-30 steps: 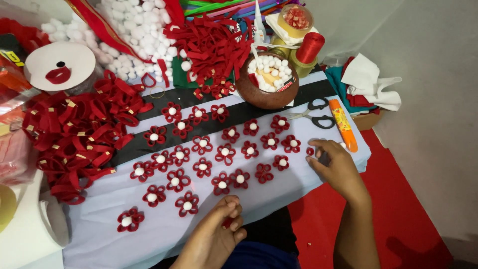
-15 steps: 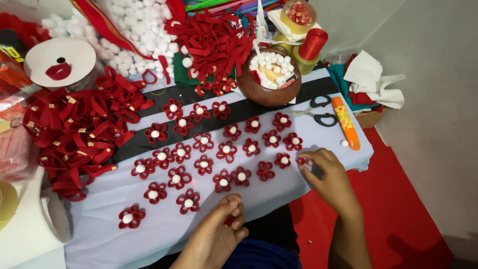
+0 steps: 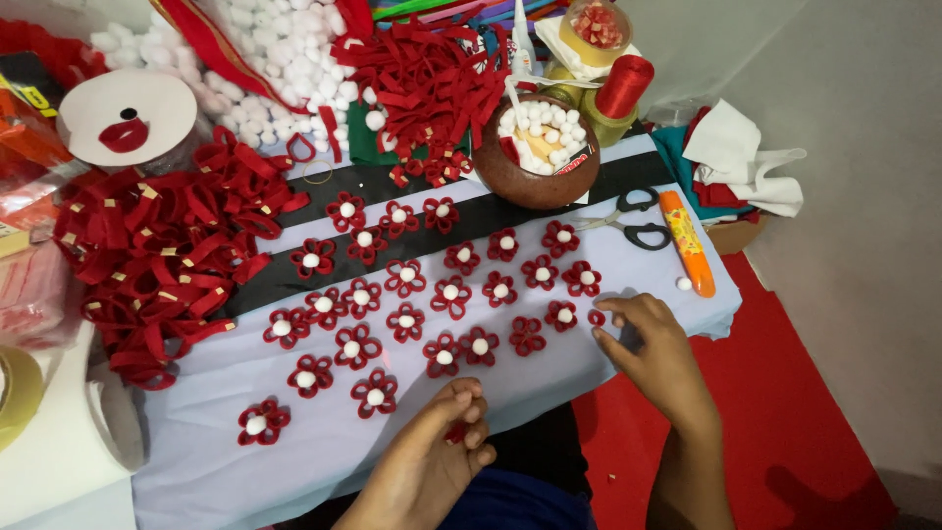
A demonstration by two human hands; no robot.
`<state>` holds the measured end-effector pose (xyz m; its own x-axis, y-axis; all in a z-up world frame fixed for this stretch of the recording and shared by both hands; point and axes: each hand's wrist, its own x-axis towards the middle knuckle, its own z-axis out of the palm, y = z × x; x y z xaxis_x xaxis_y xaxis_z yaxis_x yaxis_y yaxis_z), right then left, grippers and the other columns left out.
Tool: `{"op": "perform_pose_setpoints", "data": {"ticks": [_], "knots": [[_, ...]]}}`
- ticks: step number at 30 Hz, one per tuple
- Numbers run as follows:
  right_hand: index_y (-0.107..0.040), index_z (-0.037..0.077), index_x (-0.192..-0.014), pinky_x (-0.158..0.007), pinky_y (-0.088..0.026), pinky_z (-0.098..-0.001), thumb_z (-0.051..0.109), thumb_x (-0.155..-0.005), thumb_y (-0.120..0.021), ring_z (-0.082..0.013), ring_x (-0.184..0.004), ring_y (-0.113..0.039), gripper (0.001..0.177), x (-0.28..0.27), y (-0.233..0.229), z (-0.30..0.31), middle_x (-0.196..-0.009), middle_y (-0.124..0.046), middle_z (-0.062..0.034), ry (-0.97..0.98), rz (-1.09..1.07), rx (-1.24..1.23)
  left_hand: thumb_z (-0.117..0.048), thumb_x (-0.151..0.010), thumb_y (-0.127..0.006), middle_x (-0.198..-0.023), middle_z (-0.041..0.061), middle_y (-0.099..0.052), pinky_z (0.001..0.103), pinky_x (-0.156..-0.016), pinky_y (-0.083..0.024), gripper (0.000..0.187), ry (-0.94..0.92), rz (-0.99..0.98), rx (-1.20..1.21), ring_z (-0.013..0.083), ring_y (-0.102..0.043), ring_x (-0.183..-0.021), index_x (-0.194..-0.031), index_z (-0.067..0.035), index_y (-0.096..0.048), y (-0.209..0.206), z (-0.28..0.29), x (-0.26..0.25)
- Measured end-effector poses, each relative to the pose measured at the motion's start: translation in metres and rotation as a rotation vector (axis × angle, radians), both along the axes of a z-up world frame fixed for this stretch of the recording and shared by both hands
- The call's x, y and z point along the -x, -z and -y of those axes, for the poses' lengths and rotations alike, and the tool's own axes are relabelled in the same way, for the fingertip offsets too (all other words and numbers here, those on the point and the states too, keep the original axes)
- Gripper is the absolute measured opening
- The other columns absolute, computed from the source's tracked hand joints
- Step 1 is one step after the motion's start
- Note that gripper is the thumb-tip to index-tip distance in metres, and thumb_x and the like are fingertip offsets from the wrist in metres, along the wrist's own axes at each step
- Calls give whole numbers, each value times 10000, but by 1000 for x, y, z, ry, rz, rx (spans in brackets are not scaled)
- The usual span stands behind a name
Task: Assembling small red decorative flowers with white centers by hand on a workspace.
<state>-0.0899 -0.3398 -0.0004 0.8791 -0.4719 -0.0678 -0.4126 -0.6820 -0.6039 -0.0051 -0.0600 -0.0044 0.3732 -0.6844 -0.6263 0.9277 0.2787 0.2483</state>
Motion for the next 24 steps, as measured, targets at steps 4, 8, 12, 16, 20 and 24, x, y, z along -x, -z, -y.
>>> {"op": "perform_pose_setpoints", "data": {"ticks": [4, 8, 12, 16, 20, 24], "knots": [[-742, 183, -1229, -838, -485, -335, 249, -918, -719, -178, -1005, -594, 319, 11, -11, -12, -1014, -645, -20, 67, 124, 40, -268, -963, -564, -1037, 42, -587, 353, -771, -434, 356, -5, -29, -16, 185, -532, -864, -1271, -105, -638, -11, 0, -4], [-721, 80, -947, -725, -459, -274, 1, -946, -634, -138, -783, -565, 118, 23, -17, -52, -890, -666, -27, 39, 486, 6, -449, -941, -391, -1503, 90, -611, 386, -1050, -414, 680, -11, 1, 19, 255, -552, -1390, -1545, -169, -534, -45, 8, -16], [-705, 108, -916, -770, -503, -330, 209, -932, -650, -198, -799, -646, 116, 13, -30, -112, -862, -714, -43, -243, 530, -52, -527, -1035, -417, -1598, 142, -452, 389, -1112, -391, 654, -133, 178, 463, 282, -437, -1455, -1591, -185, -382, -7, 6, -12], [-701, 112, -1112, -831, -533, -305, 236, -902, -716, -200, -907, -677, 245, -8, -30, -143, -993, -726, -58, -416, 455, -90, -576, -1070, -341, -1663, 149, -322, 406, -1179, -244, 677, -135, 346, 550, 273, -311, -1520, -1640, -222, -255, -15, 2, -16], [-675, 106, -1237, -872, -482, -386, 152, -969, -651, -276, -972, -601, 273, -27, -27, -153, -1065, -607, -111, -527, 534, 98, -576, -998, -356, -1585, 93, -464, 344, -1176, -339, 715, -104, 327, 394, 198, -433, -1450, -1609, -206, -337, -28, -3, -17], [-690, 106, -1151, -843, -496, -377, 107, -938, -685, -256, -955, -624, 212, -33, -31, -159, -1047, -629, -98, -513, 586, 181, -597, -997, -341, -1601, 97, -437, 363, -1196, -299, 729, -100, 375, 408, 217, -406, -1460, -1611, -204, -320, -29, -5, -18]]}}
